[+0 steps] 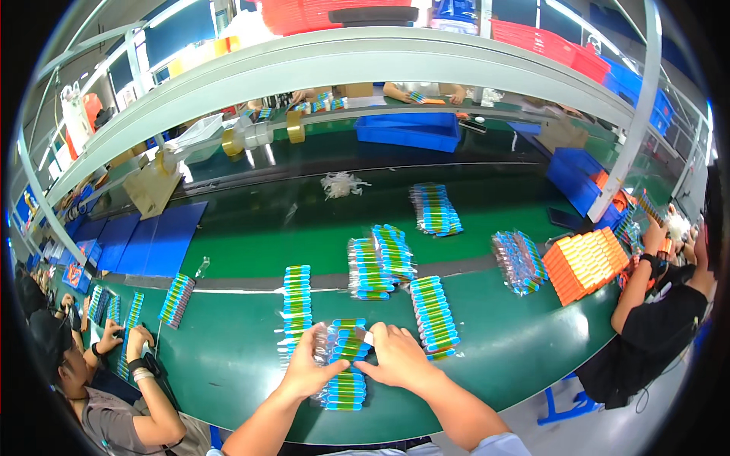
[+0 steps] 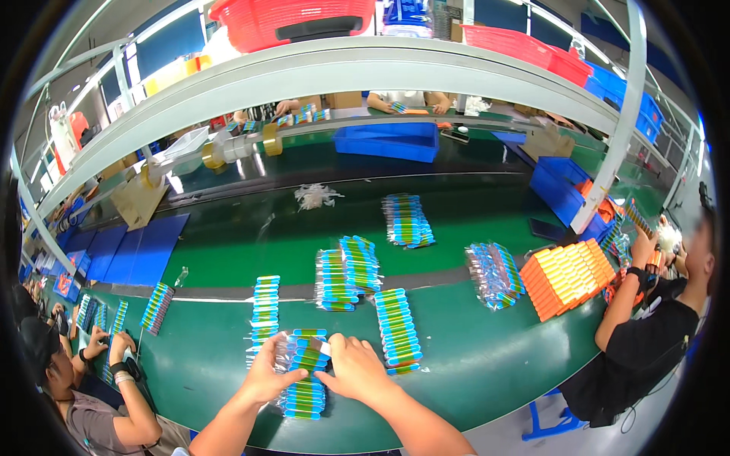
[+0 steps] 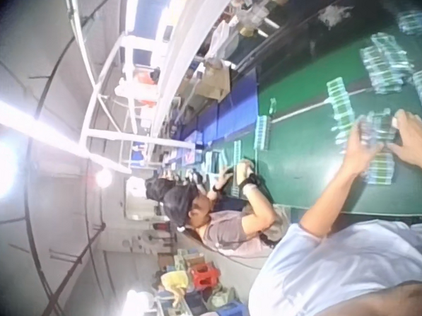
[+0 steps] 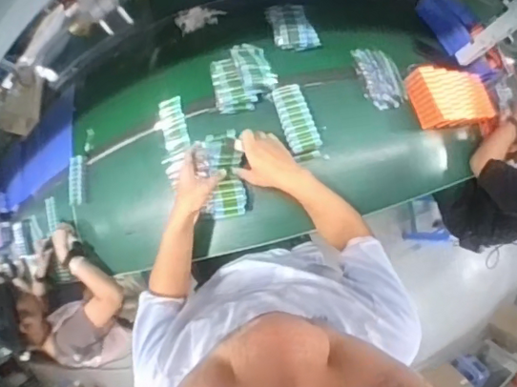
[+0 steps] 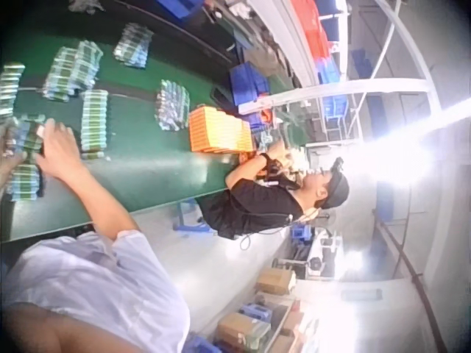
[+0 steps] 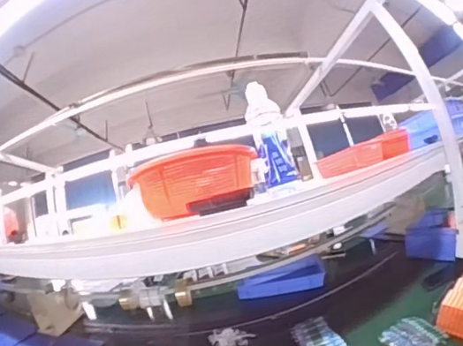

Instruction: The person assembles and organizes small plastic components by hand on a production line.

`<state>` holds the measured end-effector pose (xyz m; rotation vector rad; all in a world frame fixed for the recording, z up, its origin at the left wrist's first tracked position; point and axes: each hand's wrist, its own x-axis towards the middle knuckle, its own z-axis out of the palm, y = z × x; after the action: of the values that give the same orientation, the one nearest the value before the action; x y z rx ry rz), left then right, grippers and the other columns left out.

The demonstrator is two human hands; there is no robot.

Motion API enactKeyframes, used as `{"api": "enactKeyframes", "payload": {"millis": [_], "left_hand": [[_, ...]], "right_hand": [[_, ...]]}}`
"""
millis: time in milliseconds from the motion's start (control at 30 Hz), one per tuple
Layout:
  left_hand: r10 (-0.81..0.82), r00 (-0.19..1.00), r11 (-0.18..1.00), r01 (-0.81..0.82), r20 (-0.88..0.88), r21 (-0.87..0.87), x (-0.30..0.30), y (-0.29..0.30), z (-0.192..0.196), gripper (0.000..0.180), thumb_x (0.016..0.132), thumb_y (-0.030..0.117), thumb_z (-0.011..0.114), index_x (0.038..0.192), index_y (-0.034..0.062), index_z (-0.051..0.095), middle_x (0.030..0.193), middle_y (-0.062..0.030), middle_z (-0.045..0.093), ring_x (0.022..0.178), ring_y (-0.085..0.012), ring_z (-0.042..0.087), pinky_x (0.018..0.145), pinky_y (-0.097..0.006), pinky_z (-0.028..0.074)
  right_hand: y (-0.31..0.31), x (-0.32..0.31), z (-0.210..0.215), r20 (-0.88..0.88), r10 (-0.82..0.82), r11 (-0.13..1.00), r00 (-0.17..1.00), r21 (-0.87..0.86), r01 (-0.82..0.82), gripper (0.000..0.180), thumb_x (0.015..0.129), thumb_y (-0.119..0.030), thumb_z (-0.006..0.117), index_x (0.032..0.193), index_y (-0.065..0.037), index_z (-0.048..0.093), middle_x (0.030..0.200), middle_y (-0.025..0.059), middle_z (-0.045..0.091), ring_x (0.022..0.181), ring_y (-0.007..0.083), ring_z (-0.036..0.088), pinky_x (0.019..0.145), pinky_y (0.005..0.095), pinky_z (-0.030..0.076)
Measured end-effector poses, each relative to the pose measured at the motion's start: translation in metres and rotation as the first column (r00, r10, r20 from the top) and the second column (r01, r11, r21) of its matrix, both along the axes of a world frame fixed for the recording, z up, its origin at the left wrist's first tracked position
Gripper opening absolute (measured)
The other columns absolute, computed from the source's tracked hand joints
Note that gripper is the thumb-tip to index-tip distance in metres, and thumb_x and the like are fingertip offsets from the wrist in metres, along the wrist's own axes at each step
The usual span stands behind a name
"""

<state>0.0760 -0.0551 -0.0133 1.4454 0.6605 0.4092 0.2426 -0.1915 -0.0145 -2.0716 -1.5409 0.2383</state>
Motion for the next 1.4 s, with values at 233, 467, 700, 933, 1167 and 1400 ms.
{"api": "enactKeyframes", "payload": {"millis": [233, 467, 700, 933, 1167, 1400], "left_hand": [[0.043, 0.971, 0.984, -0.083, 0.235, 0.16, 0.016, 0.01, 0.011, 0.084, 0.072, -0.012, 0.079, 0.146, 0.0015, 0.042, 0.134, -0.0145, 0.056, 0.119, -0.0223, 0.06, 0.101, -0.036, 0.051], [0.001, 0.969, 0.985, 0.041, 0.246, -0.167, 0.041, 0.018, -0.014, 0.098, 0.078, -0.008, 0.08, 0.155, -0.0023, 0.021, 0.142, -0.0177, 0.05, 0.133, -0.0263, 0.051, 0.112, -0.043, 0.045], [0.099, 0.993, 0.828, -0.118, 0.065, 0.549, 0.041, 0.002, -0.035, 0.1, 0.086, 0.014, 0.08, 0.159, -0.0038, 0.015, 0.155, -0.0272, 0.029, 0.145, -0.0391, 0.034, 0.12, -0.048, 0.03], [0.192, 0.978, 0.956, -0.206, 0.085, 0.207, 0.041, 0.067, -0.04, 0.077, 0.103, 0.031, 0.06, 0.161, 0.0016, 0.019, 0.163, -0.0223, 0.029, 0.15, -0.0341, 0.031, 0.121, -0.046, 0.029], [0.047, 0.998, 0.905, -0.064, 0.052, 0.421, 0.118, 0.101, -0.05, 0.061, 0.102, 0.023, 0.057, 0.154, -0.0005, 0.035, 0.152, -0.0241, 0.041, 0.137, -0.0341, 0.046, 0.115, -0.042, 0.037], [-0.088, 0.995, 0.917, 0.066, 0.037, 0.394, 0.136, 0.101, -0.051, 0.048, 0.093, 0.004, 0.054, 0.14, -0.0022, 0.054, 0.14, -0.0193, 0.053, 0.12, -0.0293, 0.059, 0.102, -0.039, 0.05]], "right_hand": [[0.013, -0.003, -0.018, -0.516, 0.041, 0.924, 0.855, 0.344, 0.164, 0.051, 0.09, -0.028, 0.077, 0.103, 0.0, 0.036, 0.099, 0.0274, 0.064, 0.092, 0.0362, 0.07, 0.078, 0.0462, 0.056], [0.012, 0.003, -0.006, -0.44, -0.146, 0.955, 0.886, 0.17, 0.241, 0.044, 0.095, -0.025, 0.07, 0.104, 0.0, 0.036, 0.089, 0.0265, 0.062, 0.082, 0.0433, 0.068, 0.073, 0.051, 0.054], [-0.003, -0.005, 0.019, 0.163, -0.386, 0.918, 0.908, 0.165, 0.361, 0.038, 0.087, -0.024, 0.077, 0.102, 0.0, 0.052, 0.097, 0.0167, 0.066, 0.096, 0.0344, 0.066, 0.079, 0.0451, 0.053], [-0.015, 0.025, 0.06, -0.455, -0.106, 0.962, 0.884, 0.176, 0.206, 0.046, 0.095, -0.032, 0.071, 0.106, -0.001, 0.038, 0.111, 0.0202, 0.062, 0.104, 0.0322, 0.067, 0.09, 0.044, 0.052], [0.067, 0.179, 0.021, -0.208, -0.562, 0.825, 0.8, -0.082, 0.559, 0.052, 0.098, -0.037, 0.06, 0.117, 0.008, 0.044, 0.104, 0.0336, 0.068, 0.099, 0.0489, 0.067, 0.085, 0.0546, 0.053], [0.115, 0.202, 0.004, -0.324, -0.538, 0.836, 0.778, -0.325, 0.443, 0.064, 0.101, -0.035, 0.058, 0.139, 0.012, 0.036, 0.136, 0.0327, 0.057, 0.126, 0.0414, 0.059, 0.105, 0.0467, 0.045]]}}
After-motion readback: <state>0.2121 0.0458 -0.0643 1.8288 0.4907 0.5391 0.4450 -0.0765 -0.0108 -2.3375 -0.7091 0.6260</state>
